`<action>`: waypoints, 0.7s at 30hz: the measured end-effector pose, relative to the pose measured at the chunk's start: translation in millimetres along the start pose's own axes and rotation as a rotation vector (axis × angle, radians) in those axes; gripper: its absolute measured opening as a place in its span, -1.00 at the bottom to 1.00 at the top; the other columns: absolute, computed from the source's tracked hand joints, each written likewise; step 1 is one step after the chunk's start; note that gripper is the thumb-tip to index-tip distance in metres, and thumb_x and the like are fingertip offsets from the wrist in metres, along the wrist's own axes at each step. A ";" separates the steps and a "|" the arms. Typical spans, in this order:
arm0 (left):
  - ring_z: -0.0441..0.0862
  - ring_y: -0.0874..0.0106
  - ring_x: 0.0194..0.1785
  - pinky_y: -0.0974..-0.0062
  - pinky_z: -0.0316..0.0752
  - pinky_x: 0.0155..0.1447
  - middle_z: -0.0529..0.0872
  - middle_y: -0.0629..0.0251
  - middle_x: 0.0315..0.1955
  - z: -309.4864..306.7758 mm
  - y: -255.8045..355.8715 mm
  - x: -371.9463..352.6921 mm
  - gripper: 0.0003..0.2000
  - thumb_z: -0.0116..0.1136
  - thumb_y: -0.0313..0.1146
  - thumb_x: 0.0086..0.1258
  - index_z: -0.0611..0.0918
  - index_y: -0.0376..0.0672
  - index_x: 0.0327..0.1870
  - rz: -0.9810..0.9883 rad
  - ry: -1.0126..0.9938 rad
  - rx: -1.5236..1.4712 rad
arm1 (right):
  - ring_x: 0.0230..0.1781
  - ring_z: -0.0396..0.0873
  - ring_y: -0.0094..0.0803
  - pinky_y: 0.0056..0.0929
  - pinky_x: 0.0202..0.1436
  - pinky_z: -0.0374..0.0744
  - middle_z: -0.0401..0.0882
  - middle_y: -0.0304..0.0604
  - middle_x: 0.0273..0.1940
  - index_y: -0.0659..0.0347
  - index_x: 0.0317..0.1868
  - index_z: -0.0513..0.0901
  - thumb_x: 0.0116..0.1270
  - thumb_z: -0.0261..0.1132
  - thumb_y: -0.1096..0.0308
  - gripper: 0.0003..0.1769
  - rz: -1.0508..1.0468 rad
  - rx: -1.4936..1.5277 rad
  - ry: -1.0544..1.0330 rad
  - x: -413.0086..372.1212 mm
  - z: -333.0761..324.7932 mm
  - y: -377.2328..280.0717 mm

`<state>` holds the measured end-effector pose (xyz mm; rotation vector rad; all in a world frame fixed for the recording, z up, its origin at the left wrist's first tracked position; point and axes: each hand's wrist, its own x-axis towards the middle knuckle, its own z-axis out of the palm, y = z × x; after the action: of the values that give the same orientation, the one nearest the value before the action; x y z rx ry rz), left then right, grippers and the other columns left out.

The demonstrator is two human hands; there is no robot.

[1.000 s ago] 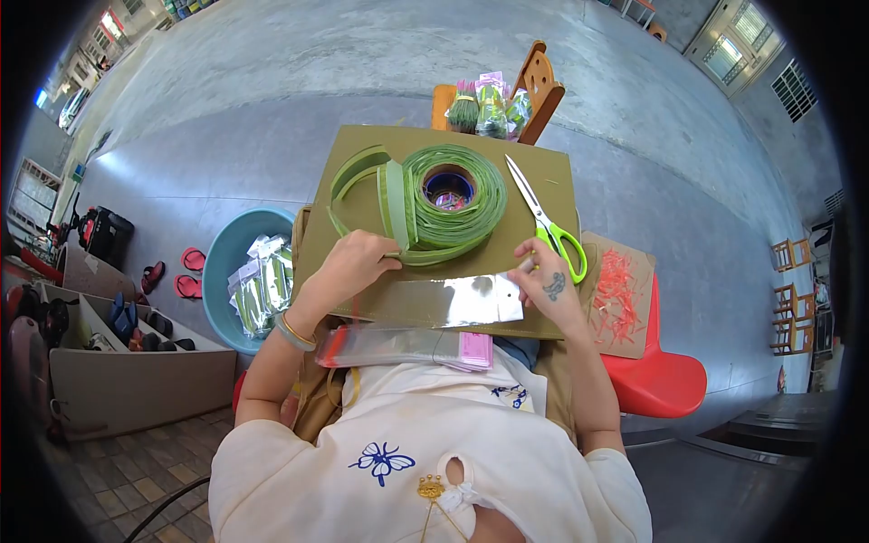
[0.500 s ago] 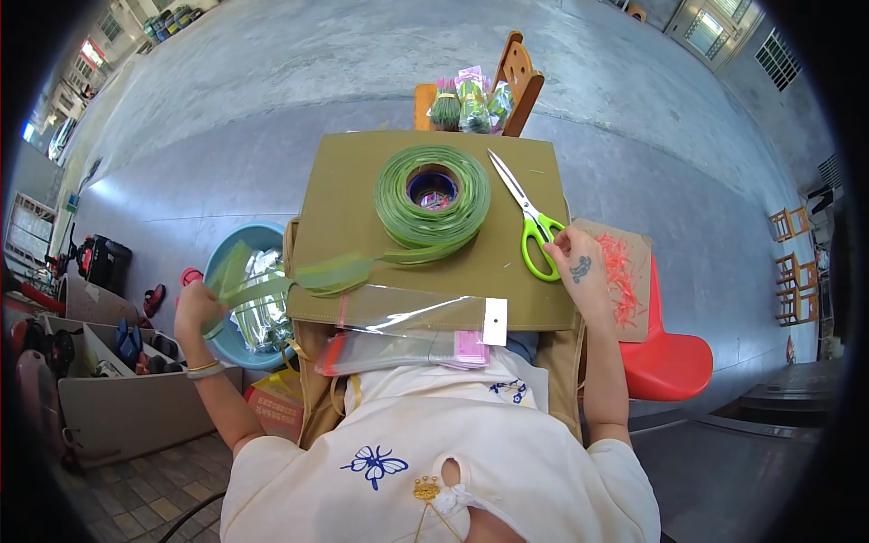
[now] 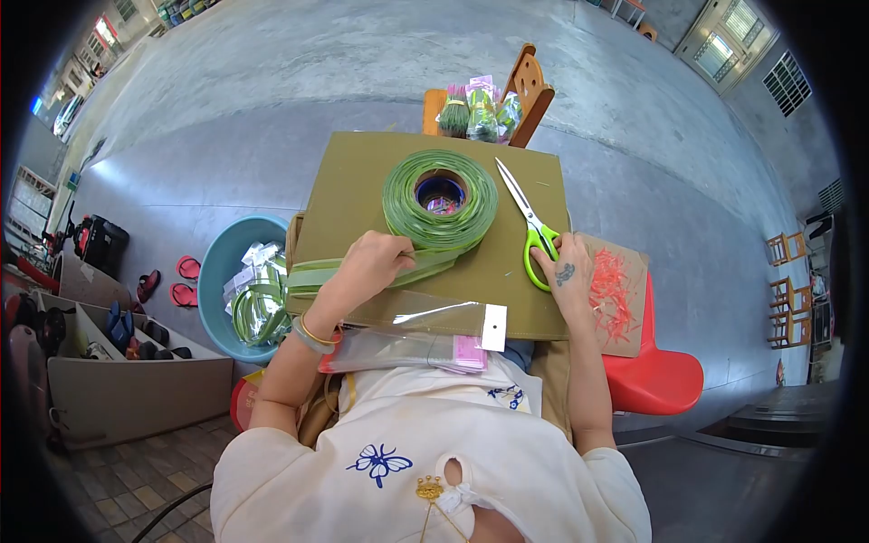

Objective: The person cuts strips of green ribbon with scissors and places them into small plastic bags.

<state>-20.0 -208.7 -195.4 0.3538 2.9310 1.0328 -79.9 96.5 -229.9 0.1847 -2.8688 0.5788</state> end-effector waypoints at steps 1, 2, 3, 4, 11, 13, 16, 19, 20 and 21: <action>0.57 0.06 -0.44 0.32 0.46 -0.31 0.61 -0.01 -0.57 -7.3 -0.7 -5.7 -0.83 0.29 -0.40 0.04 0.61 -0.32 -0.46 -0.002 -0.010 -0.052 | -0.29 0.53 -0.03 -0.17 -0.25 0.47 0.54 0.04 -0.31 0.34 -0.29 0.55 0.04 0.40 0.13 -0.58 0.002 -0.009 -0.006 2.8 0.9 2.8; 0.56 0.06 -0.49 0.31 0.45 -0.35 0.59 0.00 -0.62 -14.8 -5.4 -12.6 -0.84 0.29 -0.42 0.02 0.60 -0.33 -0.51 -0.006 -0.021 -0.104 | -0.32 0.53 -0.03 -0.17 -0.26 0.47 0.55 0.04 -0.35 0.34 -0.31 0.56 0.05 0.38 0.13 -0.60 0.005 -0.018 -0.015 4.1 1.8 5.7; 0.56 0.06 -0.49 0.31 0.44 -0.36 0.58 -0.02 -0.61 -27.1 -19.8 -20.9 -0.84 0.30 -0.44 0.00 0.60 -0.34 -0.51 -0.078 -0.081 -0.020 | -0.37 0.54 -0.03 -0.17 -0.28 0.47 0.56 0.04 -0.39 0.35 -0.32 0.57 0.05 0.38 0.14 -0.60 0.006 0.009 -0.037 5.5 1.3 7.8; 0.56 0.06 -0.49 0.31 0.44 -0.37 0.58 -0.03 -0.60 -45.7 -40.3 -31.5 -0.84 0.31 -0.45 -0.02 0.59 -0.36 -0.51 -0.146 -0.139 0.068 | -0.42 0.54 -0.03 -0.18 -0.30 0.48 0.57 0.04 -0.43 0.36 -0.34 0.57 0.04 0.37 0.16 -0.61 0.008 0.038 -0.055 8.1 -0.5 9.9; 0.60 0.12 -0.06 0.32 0.48 0.02 0.64 0.00 -0.15 -108.6 -115.6 -111.7 -0.44 0.44 -0.25 -0.14 0.58 -0.31 -0.05 -0.515 -0.010 0.336 | -0.60 0.52 -0.56 -0.66 -0.67 0.47 0.49 -0.26 -0.54 0.34 -0.28 0.56 0.23 0.29 0.23 -0.71 0.489 1.093 -0.483 9.7 -21.2 22.8; 0.52 0.07 0.07 0.28 0.41 0.12 0.57 -0.03 0.02 -101.2 -93.3 -101.7 -0.30 0.42 -0.21 -0.08 0.45 -0.32 0.14 -0.323 0.083 0.178 | -0.61 0.49 -0.57 -0.65 -0.68 0.45 0.46 -0.27 -0.51 0.34 -0.21 0.52 0.23 0.29 0.23 -0.69 0.501 1.368 -0.492 7.1 -22.8 21.9; 0.51 0.07 0.08 0.28 0.40 0.12 0.57 -0.03 0.00 -71.6 -56.7 -53.5 -0.32 0.39 -0.20 -0.03 0.45 -0.35 0.13 -0.063 0.101 0.060 | -0.65 0.39 -0.62 -0.67 -0.72 0.35 0.41 -0.29 -0.48 0.30 -0.18 0.46 0.27 0.26 0.15 -0.64 0.340 1.545 -0.451 4.8 -26.2 5.9; 0.56 0.08 -0.05 0.30 0.44 0.03 0.62 -0.04 -0.17 -36.4 -21.2 -15.7 -0.47 0.39 -0.18 -0.02 0.56 -0.35 -0.05 0.093 -0.035 -0.026 | -0.66 0.36 -0.63 -0.70 -0.72 0.30 0.40 -0.29 -0.47 0.27 -0.23 0.44 0.26 0.21 -0.07 -0.51 0.239 1.666 -0.511 -2.7 -36.1 -15.9; 0.59 0.08 -0.13 0.30 0.47 -0.03 0.65 -0.04 -0.26 -23.8 -9.2 -7.3 -0.52 0.39 -0.18 -0.02 0.60 -0.34 -0.13 0.116 -0.062 -0.069 | -0.66 0.35 -0.63 -0.71 -0.71 0.29 0.40 -0.29 -0.47 0.26 -0.25 0.43 0.24 0.19 -0.16 -0.44 0.207 1.704 -0.552 -6.4 -37.5 -19.9; 0.60 0.07 -0.24 0.29 0.49 -0.11 0.64 -0.03 -0.39 -12.9 0.5 -2.2 -0.57 0.38 -0.19 -0.01 0.61 -0.34 -0.22 0.064 -0.118 -0.001 | -0.66 0.35 -0.63 -0.71 -0.71 0.29 0.40 -0.28 -0.46 0.25 -0.25 0.43 0.18 0.17 -0.26 -0.37 0.110 1.711 -0.621 -9.5 -33.4 -19.0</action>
<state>-18.9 -216.7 -185.2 0.4941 2.8324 0.9839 -61.5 93.1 -194.9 0.4626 -1.8188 3.1361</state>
